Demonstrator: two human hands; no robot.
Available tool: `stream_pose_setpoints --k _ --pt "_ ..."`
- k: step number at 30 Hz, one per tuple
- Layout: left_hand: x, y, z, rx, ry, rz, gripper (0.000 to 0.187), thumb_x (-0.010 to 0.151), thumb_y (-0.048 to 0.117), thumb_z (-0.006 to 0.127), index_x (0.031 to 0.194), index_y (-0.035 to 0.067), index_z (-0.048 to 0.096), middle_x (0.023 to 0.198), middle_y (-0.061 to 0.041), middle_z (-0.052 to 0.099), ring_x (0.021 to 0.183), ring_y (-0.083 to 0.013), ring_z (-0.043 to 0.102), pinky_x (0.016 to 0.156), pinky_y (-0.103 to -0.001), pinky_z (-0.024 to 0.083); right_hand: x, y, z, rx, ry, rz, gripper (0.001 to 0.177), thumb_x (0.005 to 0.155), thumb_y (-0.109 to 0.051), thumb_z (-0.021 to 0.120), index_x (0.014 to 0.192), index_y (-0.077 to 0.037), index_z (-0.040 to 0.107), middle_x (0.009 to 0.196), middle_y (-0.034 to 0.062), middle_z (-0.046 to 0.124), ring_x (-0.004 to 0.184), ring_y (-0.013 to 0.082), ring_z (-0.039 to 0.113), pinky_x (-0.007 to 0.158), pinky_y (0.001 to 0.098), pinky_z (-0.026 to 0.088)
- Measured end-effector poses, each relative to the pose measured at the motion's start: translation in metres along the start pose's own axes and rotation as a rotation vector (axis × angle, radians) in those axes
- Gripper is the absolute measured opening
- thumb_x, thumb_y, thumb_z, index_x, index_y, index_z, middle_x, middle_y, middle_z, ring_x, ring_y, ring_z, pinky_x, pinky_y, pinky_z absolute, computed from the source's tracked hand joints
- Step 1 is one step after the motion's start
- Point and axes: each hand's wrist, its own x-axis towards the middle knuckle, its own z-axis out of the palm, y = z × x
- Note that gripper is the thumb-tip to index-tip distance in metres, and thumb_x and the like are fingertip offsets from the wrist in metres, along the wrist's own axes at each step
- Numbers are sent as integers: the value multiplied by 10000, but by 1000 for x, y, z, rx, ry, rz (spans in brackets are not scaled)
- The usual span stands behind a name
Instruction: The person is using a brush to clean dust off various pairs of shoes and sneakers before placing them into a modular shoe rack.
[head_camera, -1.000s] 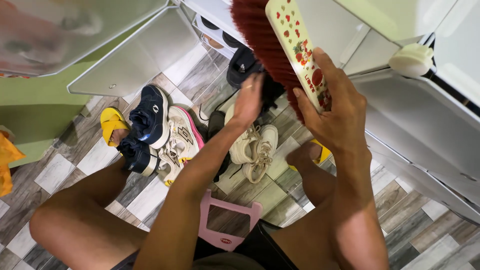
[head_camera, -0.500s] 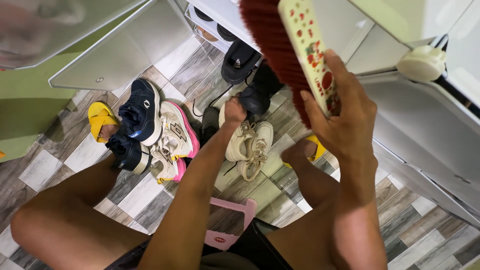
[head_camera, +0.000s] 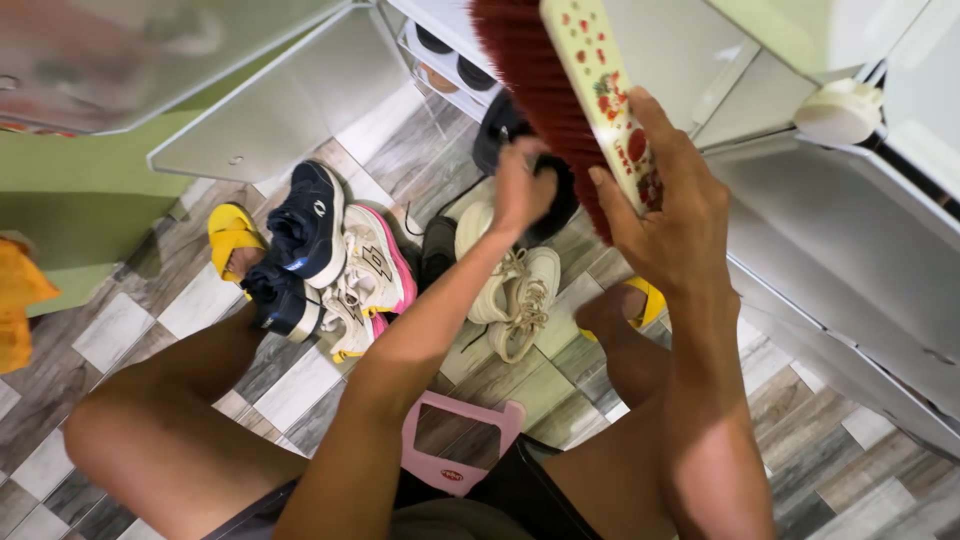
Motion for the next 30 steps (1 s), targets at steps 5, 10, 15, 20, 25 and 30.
stream_pose_setpoints --k 5,10,15,20,25,30 --pt "-48 16 -37 137 -422 233 788 664 56 836 1377 99 504 1436 -295 473 1361 -513 365 1167 -571 364 1 3 -6 -1 37 -2 676 1024 -64 855 1562 -120 450 1360 201 677 1133 272 746 941 359 639" --pt "-65 -42 -37 295 -778 95 1098 622 -65 708 1608 116 259 1717 -301 89 1510 -545 2 1067 -505 326 -4 6 -6 6 10 45 674 1043 -73 853 1573 -129 440 1371 190 682 1145 265 753 914 343 646" --pt "-41 -142 -6 226 77 185 763 807 -52 520 1544 -64 321 1519 -290 396 1303 -464 436 1119 -505 393 0 5 -7 -11 8 44 685 1037 -73 867 1571 -142 443 1334 188 689 1108 261 756 909 339 638" --pt "-21 -159 -17 212 -120 -329 553 906 213 634 1414 3 583 1337 -268 659 1205 -374 649 1045 -408 510 2 2 -8 -10 1 43 682 1042 -78 872 1569 -140 444 1350 182 682 1143 262 751 929 335 635" --pt "-21 -146 -7 145 -246 -141 689 794 267 765 1383 -9 539 1261 -264 646 1152 -392 622 962 -423 494 -3 -1 -8 -42 -13 19 687 1034 -77 875 1559 -133 436 1371 171 664 1163 257 734 942 326 622" --pt "-14 -178 27 281 -161 373 274 864 209 717 1107 86 692 1107 -176 720 1050 -397 668 977 -442 509 -6 7 -7 -66 -26 57 682 1037 -87 882 1564 -124 451 1401 162 666 1174 252 745 958 315 628"
